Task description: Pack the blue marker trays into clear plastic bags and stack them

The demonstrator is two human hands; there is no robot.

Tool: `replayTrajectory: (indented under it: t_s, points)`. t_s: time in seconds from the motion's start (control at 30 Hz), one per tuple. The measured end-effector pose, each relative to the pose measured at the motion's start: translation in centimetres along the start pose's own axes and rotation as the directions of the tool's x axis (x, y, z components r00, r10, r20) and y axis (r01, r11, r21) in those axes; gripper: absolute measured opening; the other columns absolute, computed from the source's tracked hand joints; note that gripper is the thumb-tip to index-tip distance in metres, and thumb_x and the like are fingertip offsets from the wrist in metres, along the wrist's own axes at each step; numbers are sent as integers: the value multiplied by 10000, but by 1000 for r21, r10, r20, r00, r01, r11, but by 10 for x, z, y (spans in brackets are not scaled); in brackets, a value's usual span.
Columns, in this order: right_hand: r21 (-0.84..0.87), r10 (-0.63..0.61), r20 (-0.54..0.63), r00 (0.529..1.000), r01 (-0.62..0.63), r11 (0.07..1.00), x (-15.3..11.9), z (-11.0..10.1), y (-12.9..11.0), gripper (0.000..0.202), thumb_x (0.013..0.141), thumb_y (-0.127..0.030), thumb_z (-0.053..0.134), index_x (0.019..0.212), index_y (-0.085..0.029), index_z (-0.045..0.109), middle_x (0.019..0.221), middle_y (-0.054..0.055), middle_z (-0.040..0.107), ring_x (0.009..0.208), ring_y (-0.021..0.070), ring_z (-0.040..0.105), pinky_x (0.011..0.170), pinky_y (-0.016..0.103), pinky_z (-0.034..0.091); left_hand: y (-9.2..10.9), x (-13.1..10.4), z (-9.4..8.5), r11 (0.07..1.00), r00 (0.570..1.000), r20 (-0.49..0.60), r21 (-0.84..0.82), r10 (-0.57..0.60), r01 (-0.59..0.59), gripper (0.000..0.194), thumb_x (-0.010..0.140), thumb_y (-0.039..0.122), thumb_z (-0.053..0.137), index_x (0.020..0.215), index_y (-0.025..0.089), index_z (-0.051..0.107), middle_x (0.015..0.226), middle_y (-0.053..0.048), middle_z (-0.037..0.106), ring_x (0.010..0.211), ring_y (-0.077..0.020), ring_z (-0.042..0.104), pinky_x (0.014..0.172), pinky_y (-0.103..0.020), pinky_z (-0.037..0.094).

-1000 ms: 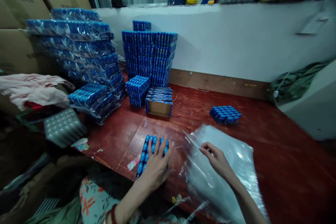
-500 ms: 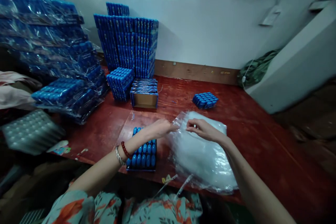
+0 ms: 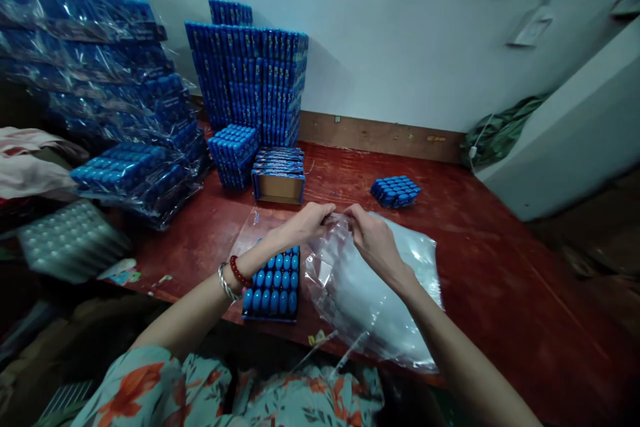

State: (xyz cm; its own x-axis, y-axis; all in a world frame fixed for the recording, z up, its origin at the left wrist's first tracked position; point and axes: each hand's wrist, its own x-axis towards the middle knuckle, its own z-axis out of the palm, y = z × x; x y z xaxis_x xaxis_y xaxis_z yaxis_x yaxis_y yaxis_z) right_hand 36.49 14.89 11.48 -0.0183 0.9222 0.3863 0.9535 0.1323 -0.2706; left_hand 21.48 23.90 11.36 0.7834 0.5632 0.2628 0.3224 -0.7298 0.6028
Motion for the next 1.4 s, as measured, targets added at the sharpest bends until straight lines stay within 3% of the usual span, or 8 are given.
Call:
replayTrajectory:
  t_s: [0.23, 0.47, 0.63, 0.9, 1.03, 1.13, 1.3, 1.4]
  points:
    - [-28, -161, 14, 987, 161, 987, 18, 11, -38, 211, 925, -366, 478, 1019, -203, 573, 752, 36, 697, 648, 177, 648, 509, 223, 288, -20, -51, -53, 873, 959, -95, 397, -266, 282, 209, 821, 139, 502, 1023, 180, 531, 746, -34, 604, 699, -188, 591, 603, -233, 360]
    - [-217, -114, 135, 984, 142, 966, 45, 10, -69, 266, 936, -416, 455, 1115, -241, 545, 941, 64, 720, 831, 217, 681, 532, 230, 300, -35, -94, -94, 803, 913, -168, 435, -371, 407, 130, 839, 156, 459, 906, 183, 567, 784, -39, 643, 701, -179, 597, 572, -224, 318]
    - [-263, -120, 275, 954, 194, 945, 46, 15, -81, 196, 937, -301, 446, 1062, -244, 585, 899, 71, 720, 849, 236, 682, 553, 242, 324, -37, -114, -96, 760, 893, -117, 484, -434, 433, 156, 902, 263, 436, 879, 187, 571, 833, -60, 671, 771, -217, 636, 605, -242, 361]
    - [-285, 121, 162, 979, -71, 956, 58, 41, -64, 291, 872, -104, 404, 1030, -224, 617, 961, 102, 689, 834, 223, 671, 605, 258, 385, -46, -119, -72, 619, 815, -311, 534, -489, 575, 270, 916, 146, 346, 1136, 188, 497, 968, -104, 690, 882, -259, 667, 669, -288, 446]
    - [70, 279, 7, 960, -279, 958, 59, 83, -45, 262, 889, -261, 397, 995, -198, 629, 964, 115, 695, 878, 239, 659, 677, 281, 422, -77, -125, -44, 590, 669, -525, 341, -527, 732, 362, 935, 164, 316, 1269, 188, 452, 1017, -108, 671, 929, -221, 647, 735, -279, 459]
    - [255, 324, 39, 945, -322, 912, 41, 128, -37, 301, 860, -289, 342, 856, -187, 626, 826, 108, 711, 805, 233, 672, 670, 280, 451, -109, -141, 0, 568, 571, -519, 186, -636, 802, 436, 917, 116, 285, 1313, 158, 462, 1093, -122, 663, 975, -204, 635, 814, -284, 465]
    - [469, 270, 143, 952, -305, 829, 10, 192, -15, 413, 840, -409, 246, 834, -196, 600, 757, 104, 716, 714, 238, 686, 649, 310, 503, -156, -165, 77, 566, 610, -413, 237, -677, 789, 481, 847, 117, 391, 1301, 151, 546, 1379, -132, 513, 1270, -283, 454, 1049, -427, 352]
    - [502, 223, 239, 945, -317, 805, 2, 211, 0, 532, 785, -565, 309, 909, -173, 645, 973, 158, 719, 941, 281, 677, 830, 368, 512, -164, -179, 104, 635, 623, -458, 149, -635, 758, 444, 851, 182, 414, 1245, 261, 604, 1347, -79, 555, 1241, -255, 491, 1021, -429, 398]
